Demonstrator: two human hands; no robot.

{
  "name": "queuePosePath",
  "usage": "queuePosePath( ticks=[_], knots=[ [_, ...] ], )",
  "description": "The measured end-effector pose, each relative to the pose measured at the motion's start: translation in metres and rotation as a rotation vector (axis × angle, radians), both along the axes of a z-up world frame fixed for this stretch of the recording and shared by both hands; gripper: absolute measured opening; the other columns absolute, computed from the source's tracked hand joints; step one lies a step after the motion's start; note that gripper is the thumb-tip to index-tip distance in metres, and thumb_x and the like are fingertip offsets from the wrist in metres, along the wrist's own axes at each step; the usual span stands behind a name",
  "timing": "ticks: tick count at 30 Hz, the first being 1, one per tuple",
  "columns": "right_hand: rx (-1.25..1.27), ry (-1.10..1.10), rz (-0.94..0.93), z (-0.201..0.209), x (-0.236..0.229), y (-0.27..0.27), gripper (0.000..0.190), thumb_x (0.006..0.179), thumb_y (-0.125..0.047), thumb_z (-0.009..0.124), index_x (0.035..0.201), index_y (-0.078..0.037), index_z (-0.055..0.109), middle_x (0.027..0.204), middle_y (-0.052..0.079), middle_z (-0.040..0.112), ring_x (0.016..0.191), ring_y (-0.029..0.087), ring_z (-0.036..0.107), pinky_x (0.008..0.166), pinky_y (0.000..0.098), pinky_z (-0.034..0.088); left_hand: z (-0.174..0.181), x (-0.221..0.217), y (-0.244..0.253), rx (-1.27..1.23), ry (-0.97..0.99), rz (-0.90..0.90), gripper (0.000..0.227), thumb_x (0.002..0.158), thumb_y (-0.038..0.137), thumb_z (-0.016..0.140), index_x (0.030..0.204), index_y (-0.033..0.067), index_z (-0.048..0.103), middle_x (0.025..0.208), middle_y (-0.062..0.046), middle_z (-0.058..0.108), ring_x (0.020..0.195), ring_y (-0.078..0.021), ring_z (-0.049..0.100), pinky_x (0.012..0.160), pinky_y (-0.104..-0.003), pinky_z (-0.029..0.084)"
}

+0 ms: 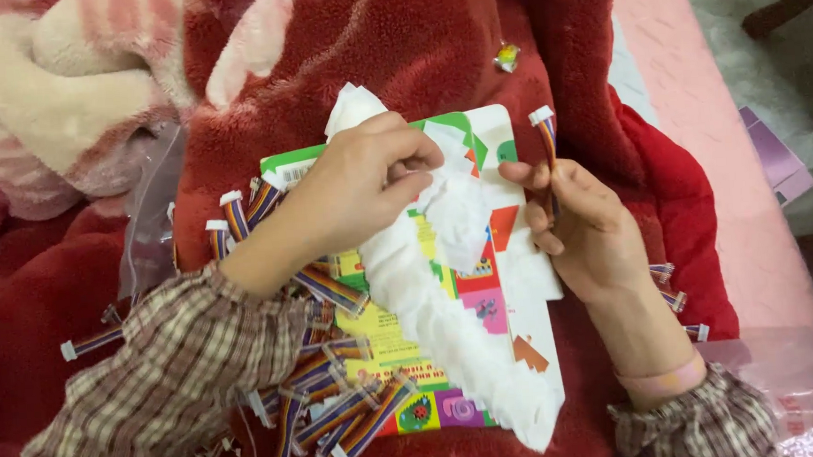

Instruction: Wrapping individual multi-colored ribbon cables with connectors in white tissue paper for packaging.

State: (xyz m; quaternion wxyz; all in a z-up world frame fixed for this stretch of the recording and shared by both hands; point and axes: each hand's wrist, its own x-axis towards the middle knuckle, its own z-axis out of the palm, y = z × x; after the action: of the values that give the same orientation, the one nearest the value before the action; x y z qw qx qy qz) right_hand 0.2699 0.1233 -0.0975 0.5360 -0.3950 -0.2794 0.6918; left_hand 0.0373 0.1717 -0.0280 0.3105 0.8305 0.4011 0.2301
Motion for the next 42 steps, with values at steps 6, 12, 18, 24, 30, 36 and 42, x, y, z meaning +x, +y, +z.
queuePosePath(
  ticks=[6, 12, 18, 24, 30, 36, 42],
  knots=[
    [0.024, 0.01, -0.026, 0.002, -0.003, 0.01, 0.014, 0.093, -0.02, 0.047, 0.089, -0.006, 0.051, 0.104, 0.015, 0.066, 0.056, 0.008, 0.055, 0.036, 0.0123, 0.031, -0.001, 0.002, 0.01, 0.091, 0.019, 0.005, 0.011, 0.08, 0.006, 0.062, 0.091, 0.0094, 0.063, 0.083, -0.005, 0.059, 0.075, -0.0228, 0.065, 0.065, -0.034, 0.053],
    [0.079, 0.193, 0.03, 0.002, 0.001, 0.014, 0.014, 0.096, -0.011, 0.044, 0.095, -0.001, 0.054, 0.114, 0.023, 0.06, 0.06, 0.009, 0.049, 0.045, 0.0139, 0.034, 0.003, 0.002, 0.013, 0.13, -0.097, 0.014, 0.011, 0.078, -0.003, 0.059, 0.088, 0.0035, 0.06, 0.08, -0.004, 0.053, 0.065, -0.0163, 0.052, 0.059, -0.028, 0.043],
    [0.085, 0.143, 0.005, 0.007, -0.001, 0.017, 0.014, 0.096, -0.011, 0.044, 0.095, -0.002, 0.055, 0.112, 0.023, 0.061, 0.058, 0.008, 0.05, 0.045, 0.0144, 0.034, -0.001, 0.006, 0.008, 0.167, -0.087, 0.09, 0.012, 0.081, -0.003, 0.058, 0.09, 0.0047, 0.059, 0.089, -0.003, 0.055, 0.066, -0.016, 0.055, 0.06, -0.027, 0.045],
    [0.083, 0.089, -0.015, 0.008, -0.003, 0.014, 0.014, 0.096, -0.014, 0.046, 0.093, -0.004, 0.055, 0.111, 0.021, 0.062, 0.059, 0.007, 0.052, 0.043, 0.014, 0.032, -0.004, 0.008, 0.006, 0.086, -0.102, 0.053, 0.006, 0.082, 0.001, 0.056, 0.086, 0.0051, 0.058, 0.087, -0.004, 0.055, 0.064, -0.0134, 0.051, 0.057, -0.025, 0.043],
    [0.093, 0.08, -0.028, 0.013, -0.004, 0.012, 0.014, 0.096, -0.014, 0.046, 0.092, -0.003, 0.055, 0.11, 0.021, 0.062, 0.059, 0.008, 0.05, 0.046, 0.0141, 0.033, 0.001, 0.005, 0.005, 0.117, -0.164, 0.114, 0.013, 0.082, -0.004, 0.056, 0.093, 0.0019, 0.06, 0.087, -0.005, 0.055, 0.061, -0.014, 0.05, 0.056, -0.025, 0.041],
    [0.074, 0.044, -0.05, 0.015, -0.006, 0.012, 0.015, 0.095, -0.015, 0.047, 0.09, -0.004, 0.055, 0.108, 0.021, 0.063, 0.058, 0.007, 0.051, 0.045, 0.0137, 0.033, -0.001, 0.011, -0.002, 0.224, -0.155, 0.12, 0.015, 0.08, -0.008, 0.059, 0.092, 0.0014, 0.06, 0.09, -0.005, 0.054, 0.067, -0.016, 0.053, 0.06, -0.026, 0.043],
    [0.067, 0.0, -0.059, 0.012, -0.01, 0.012, 0.014, 0.095, -0.016, 0.047, 0.09, -0.005, 0.054, 0.107, 0.019, 0.065, 0.057, 0.004, 0.053, 0.043, 0.012, 0.03, -0.006, 0.018, -0.006, 0.197, -0.125, 0.187, 0.011, 0.081, -0.004, 0.055, 0.089, 0.0034, 0.058, 0.085, -0.005, 0.054, 0.067, -0.0184, 0.053, 0.061, -0.029, 0.042]
  ],
)
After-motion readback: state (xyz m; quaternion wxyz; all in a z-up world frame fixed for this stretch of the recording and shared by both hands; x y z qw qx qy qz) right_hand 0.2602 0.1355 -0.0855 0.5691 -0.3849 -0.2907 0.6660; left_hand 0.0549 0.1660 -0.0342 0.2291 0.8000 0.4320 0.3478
